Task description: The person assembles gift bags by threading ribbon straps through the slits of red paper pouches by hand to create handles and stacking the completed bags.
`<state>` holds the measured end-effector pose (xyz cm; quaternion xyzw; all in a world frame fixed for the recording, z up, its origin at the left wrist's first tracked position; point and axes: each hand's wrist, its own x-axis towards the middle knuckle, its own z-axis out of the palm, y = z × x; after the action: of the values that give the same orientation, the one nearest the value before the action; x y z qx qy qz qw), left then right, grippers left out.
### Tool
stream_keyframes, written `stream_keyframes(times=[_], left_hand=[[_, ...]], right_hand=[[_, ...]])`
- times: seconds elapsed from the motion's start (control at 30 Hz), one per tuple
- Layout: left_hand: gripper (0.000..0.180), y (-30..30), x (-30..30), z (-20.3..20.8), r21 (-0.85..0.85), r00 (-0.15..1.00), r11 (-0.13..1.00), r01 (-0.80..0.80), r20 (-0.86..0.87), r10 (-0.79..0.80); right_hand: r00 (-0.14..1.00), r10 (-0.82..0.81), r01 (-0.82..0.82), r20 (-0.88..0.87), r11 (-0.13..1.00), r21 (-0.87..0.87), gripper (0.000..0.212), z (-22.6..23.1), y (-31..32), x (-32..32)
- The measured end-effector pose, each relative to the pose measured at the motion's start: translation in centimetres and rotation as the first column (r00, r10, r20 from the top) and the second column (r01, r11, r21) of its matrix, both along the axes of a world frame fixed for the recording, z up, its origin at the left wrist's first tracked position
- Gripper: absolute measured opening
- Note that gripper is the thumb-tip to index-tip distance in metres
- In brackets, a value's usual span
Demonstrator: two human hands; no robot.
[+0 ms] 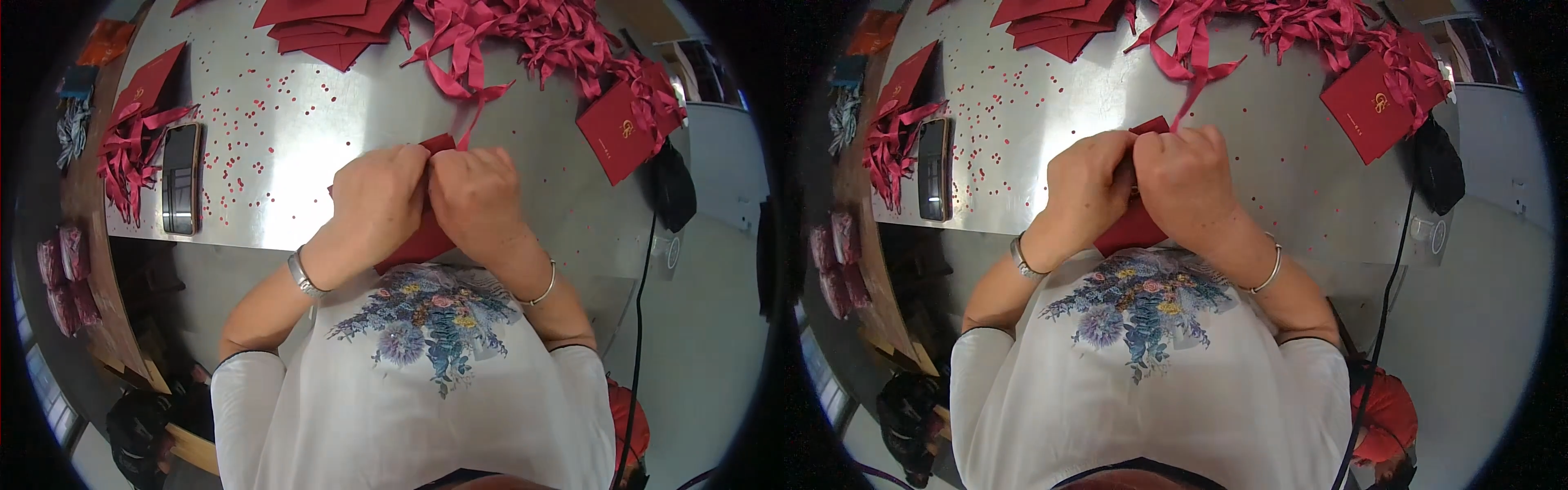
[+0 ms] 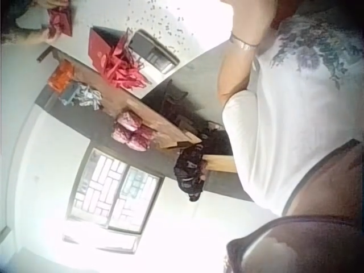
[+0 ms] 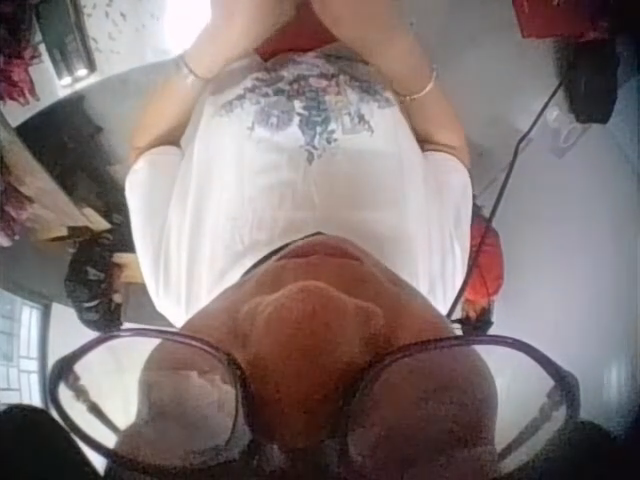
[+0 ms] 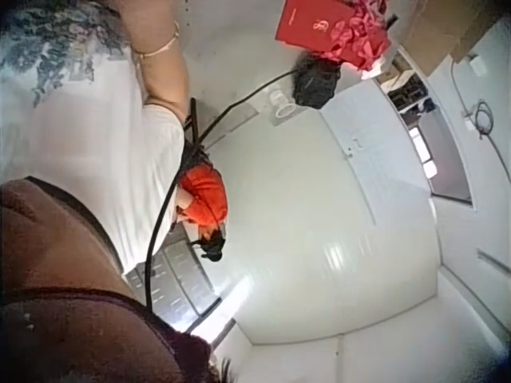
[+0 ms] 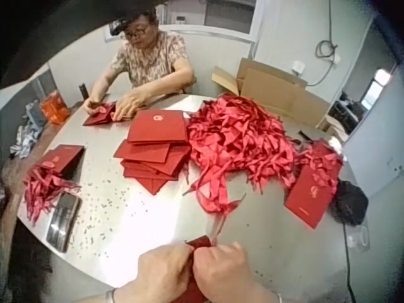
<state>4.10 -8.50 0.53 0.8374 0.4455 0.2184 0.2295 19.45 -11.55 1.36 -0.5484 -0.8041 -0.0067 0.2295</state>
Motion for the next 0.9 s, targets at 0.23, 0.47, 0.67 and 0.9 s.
stream_keyframes(times=[0.23,0.47,0.67,0.9], left_hand=[[0.018,0.7,-0.8,-0.9,-0.376,0.949,0.926,-0.017,0.286,0.134],[0.021,2.8,-2.5,-0.9,-0.672,0.854,0.719,0.178,0.468,0.226],[0.015,5.5,-2.9,-0.4,-0.692,0.936,0.652,0.31,0.341,-0.083],[0.005,3.6,-2.7,-0.3,-0.329,0.97,0.932,0.15,0.233,-0.074]], right_hand=[[0.996,0.028,-0.029,-0.089,1.0,-0.011,0.008,-1.2,0.7,-0.9],[0.922,-0.127,0.045,-0.366,0.973,-0.225,0.016,-1.1,0.6,-0.4],[0.958,0.116,-0.137,-0.263,0.989,-0.062,0.019,-0.7,0.6,0.2],[0.949,-0.089,0.019,-0.301,0.974,-0.228,0.028,-2.4,-0.9,0.1]])
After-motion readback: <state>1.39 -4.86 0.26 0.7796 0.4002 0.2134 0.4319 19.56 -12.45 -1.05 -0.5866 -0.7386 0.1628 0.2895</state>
